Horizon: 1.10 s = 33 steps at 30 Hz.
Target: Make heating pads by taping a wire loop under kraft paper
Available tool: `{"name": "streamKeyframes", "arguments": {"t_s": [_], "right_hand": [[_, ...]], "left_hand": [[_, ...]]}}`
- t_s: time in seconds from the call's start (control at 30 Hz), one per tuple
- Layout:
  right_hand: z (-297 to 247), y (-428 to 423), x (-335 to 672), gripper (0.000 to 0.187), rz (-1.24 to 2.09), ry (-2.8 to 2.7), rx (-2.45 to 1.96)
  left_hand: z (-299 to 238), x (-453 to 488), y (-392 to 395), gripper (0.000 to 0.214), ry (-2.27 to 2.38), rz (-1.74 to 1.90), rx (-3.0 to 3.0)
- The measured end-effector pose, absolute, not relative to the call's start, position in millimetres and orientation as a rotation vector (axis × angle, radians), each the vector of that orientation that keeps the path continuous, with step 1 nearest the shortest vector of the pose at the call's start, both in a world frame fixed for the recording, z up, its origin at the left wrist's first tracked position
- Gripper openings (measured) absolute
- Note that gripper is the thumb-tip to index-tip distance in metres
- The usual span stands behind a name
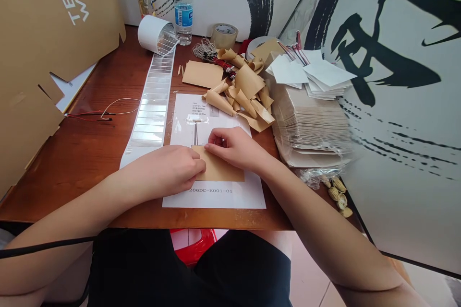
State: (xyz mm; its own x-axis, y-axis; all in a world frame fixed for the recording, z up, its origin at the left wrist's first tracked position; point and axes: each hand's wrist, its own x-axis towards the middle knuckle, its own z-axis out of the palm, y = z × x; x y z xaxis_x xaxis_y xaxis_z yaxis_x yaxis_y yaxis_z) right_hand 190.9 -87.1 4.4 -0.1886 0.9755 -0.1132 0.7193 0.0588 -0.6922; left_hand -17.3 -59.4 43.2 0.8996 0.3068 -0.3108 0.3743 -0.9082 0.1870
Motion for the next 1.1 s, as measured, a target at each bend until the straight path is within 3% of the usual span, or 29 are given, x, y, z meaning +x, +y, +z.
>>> {"name": "streamKeyframes", "arguments": {"t_s": [0.37, 1.1], "right_hand": [[3.2, -86.3, 191.0, 0.017, 0.905, -1.958, -1.688], [3.4, -86.6, 190.6, 0.016, 0.9, -1.965, -1.701]], "left_hand": [[37.6, -20.1, -58.5, 0.017, 0.478, -0.277, 2.8], [42.4, -17.2, -59.0, 0.02, 0.521, -0.363, 2.758]]}}
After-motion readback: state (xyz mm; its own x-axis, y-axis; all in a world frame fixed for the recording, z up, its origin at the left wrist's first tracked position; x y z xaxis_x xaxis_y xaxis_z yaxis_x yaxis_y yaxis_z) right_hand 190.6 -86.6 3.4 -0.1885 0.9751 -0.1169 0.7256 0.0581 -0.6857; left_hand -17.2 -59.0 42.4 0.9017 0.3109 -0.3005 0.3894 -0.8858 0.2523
